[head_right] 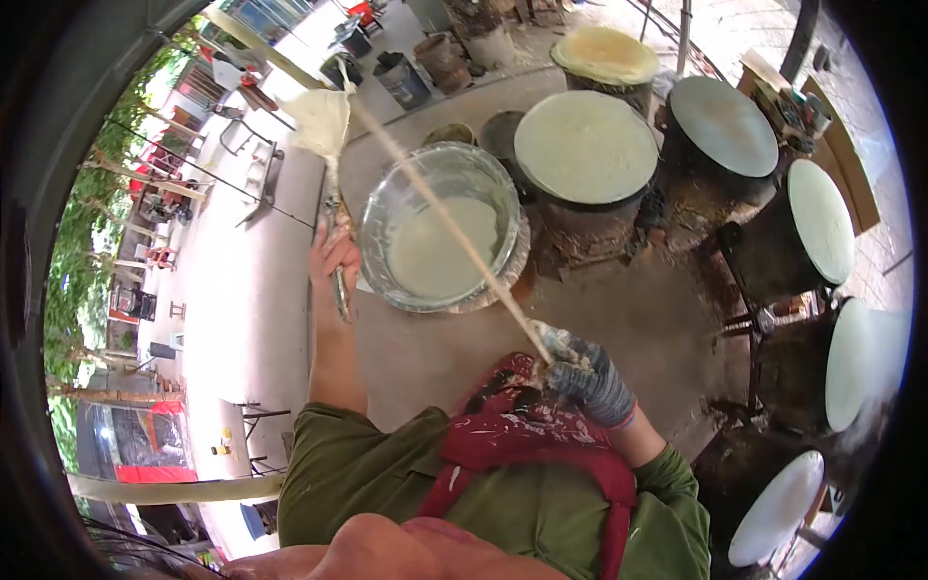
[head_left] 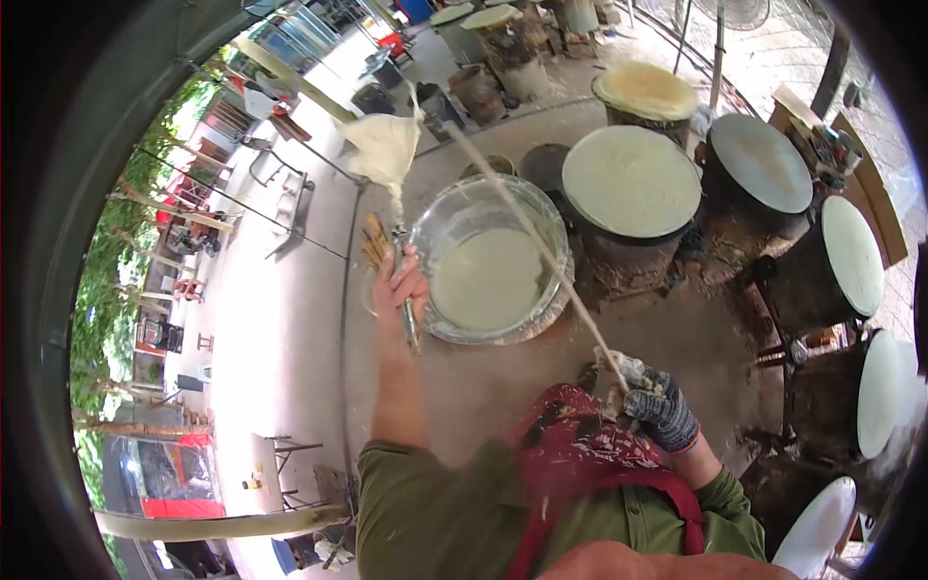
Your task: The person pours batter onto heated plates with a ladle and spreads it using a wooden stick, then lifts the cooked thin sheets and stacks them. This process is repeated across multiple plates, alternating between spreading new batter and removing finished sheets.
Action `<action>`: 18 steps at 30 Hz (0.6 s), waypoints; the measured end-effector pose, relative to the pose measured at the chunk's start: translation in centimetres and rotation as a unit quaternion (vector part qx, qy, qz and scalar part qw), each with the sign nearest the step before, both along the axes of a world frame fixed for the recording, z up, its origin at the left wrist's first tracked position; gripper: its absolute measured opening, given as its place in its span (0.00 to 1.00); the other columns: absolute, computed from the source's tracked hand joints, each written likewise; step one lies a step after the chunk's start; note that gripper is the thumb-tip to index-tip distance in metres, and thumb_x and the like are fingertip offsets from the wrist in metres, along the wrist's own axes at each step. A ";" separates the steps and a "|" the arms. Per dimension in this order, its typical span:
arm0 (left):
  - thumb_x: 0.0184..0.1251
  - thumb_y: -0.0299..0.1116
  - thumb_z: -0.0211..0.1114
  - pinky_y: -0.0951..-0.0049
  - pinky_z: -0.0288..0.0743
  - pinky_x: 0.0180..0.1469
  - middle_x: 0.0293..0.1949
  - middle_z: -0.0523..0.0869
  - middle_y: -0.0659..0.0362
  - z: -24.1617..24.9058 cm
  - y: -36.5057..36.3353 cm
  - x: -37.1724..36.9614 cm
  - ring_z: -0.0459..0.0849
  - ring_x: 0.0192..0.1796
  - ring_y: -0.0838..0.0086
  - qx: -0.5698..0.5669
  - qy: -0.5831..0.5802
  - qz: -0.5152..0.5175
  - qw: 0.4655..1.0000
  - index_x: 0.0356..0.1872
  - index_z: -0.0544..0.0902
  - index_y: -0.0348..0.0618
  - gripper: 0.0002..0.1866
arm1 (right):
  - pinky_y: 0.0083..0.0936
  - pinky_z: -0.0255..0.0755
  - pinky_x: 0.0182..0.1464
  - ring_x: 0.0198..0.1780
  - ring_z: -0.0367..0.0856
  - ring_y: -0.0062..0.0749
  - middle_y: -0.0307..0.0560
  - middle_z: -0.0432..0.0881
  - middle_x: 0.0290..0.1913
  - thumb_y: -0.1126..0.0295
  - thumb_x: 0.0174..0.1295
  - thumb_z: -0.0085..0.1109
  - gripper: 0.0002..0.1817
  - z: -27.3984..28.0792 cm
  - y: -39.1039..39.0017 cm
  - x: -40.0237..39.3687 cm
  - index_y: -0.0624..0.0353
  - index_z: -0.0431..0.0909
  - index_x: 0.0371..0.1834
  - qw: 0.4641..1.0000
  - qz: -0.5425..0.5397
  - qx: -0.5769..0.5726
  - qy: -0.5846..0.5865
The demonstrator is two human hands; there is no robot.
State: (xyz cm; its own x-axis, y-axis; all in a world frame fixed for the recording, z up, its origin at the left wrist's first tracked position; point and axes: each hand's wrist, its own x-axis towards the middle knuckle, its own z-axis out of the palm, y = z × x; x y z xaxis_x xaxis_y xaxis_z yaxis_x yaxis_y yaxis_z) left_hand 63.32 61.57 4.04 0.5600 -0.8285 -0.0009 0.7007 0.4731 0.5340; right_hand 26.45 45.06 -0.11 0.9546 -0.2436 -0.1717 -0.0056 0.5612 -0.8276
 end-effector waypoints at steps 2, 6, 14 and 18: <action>0.71 0.37 0.53 0.89 0.47 0.18 0.17 0.67 0.70 -0.4 -1.7 1.0 0.57 0.11 0.92 0.075 0.003 0.046 0.996 0.43 0.69 0.33 0.14 | 0.15 0.70 0.26 0.29 0.74 0.18 0.41 0.78 0.32 0.58 0.54 0.64 0.36 -1.4 -0.8 0.7 0.62 0.63 0.64 0.999 -0.045 0.023 -0.014; 0.71 0.34 0.52 0.88 0.51 0.20 0.17 0.66 0.69 -5.0 -4.6 5.3 0.60 0.13 0.89 0.191 -0.002 0.083 0.978 0.39 0.70 0.33 0.12 | 0.15 0.67 0.27 0.28 0.71 0.17 0.37 0.74 0.29 0.58 0.55 0.62 0.33 -3.6 -3.5 2.3 0.62 0.66 0.62 0.992 -0.125 0.014 0.030; 0.73 0.40 0.44 0.85 0.51 0.16 0.14 0.63 0.70 -2.0 -11.5 1.6 0.56 0.10 0.86 0.367 -0.231 -0.006 0.901 0.36 0.72 0.35 0.17 | 0.14 0.65 0.23 0.23 0.68 0.14 0.32 0.75 0.29 0.63 0.60 0.57 0.24 -9.0 -10.2 0.2 0.59 0.71 0.59 0.929 -0.273 -0.174 0.180; 0.74 0.39 0.43 0.85 0.48 0.14 0.15 0.63 0.72 -2.9 -17.5 -0.4 0.55 0.09 0.90 0.276 -0.047 -0.175 0.944 0.39 0.72 0.33 0.16 | 0.14 0.66 0.25 0.25 0.70 0.13 0.34 0.78 0.37 0.66 0.60 0.57 0.23 -10.8 -13.6 -2.0 0.60 0.71 0.59 0.850 -0.314 -0.382 0.184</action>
